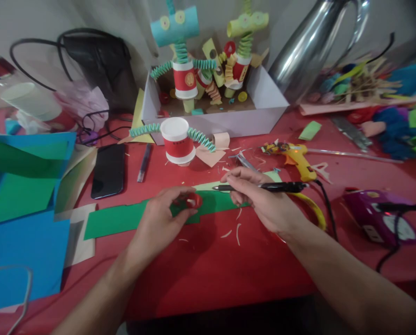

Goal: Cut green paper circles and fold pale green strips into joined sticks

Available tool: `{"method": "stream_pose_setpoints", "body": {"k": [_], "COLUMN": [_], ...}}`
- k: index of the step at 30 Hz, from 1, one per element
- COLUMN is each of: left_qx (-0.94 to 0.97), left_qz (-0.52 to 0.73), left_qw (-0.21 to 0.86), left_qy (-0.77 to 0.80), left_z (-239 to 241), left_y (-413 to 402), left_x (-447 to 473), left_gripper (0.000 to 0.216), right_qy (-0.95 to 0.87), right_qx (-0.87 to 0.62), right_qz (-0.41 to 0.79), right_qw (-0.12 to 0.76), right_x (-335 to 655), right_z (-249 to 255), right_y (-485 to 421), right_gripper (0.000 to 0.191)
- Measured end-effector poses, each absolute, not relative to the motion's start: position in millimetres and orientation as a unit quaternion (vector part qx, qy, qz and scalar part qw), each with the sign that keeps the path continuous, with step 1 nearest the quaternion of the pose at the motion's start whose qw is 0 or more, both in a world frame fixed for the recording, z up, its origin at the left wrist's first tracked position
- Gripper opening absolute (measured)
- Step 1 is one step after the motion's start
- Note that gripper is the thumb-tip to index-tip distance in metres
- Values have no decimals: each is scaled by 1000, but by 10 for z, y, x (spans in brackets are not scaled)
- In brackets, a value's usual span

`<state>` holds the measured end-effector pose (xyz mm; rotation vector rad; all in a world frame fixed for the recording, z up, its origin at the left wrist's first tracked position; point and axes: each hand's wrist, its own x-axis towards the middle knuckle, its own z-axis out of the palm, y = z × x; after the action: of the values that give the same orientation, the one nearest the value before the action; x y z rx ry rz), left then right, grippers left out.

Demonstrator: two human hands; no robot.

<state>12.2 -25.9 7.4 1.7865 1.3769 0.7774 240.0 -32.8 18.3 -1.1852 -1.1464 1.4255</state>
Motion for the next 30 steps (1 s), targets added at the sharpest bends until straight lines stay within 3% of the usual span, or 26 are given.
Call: {"method": "stream_pose_setpoints", "body": {"k": [11, 22, 27, 30], "left_qx": [794, 737, 750, 828], "left_qz": [256, 258, 274, 229], "left_qw": [252, 282, 95, 36], "left_qy": [491, 557, 594, 511], "left_z": [-30, 121, 140, 69], "left_y": [-241, -144, -68, -164], "left_x": [228, 54, -111, -87], "left_gripper": [24, 25, 43, 36], "right_qy": [-425, -470, -468, -440], "right_qx": [-489, -532, -530, -534], "right_qz": [601, 556, 551, 556], "right_qw": [468, 432, 443, 460], "right_x": [2345, 2348, 2328, 2314], "right_z": [130, 124, 103, 78], "right_y": [-333, -347, -372, -367], "right_gripper": [19, 14, 13, 11]}}
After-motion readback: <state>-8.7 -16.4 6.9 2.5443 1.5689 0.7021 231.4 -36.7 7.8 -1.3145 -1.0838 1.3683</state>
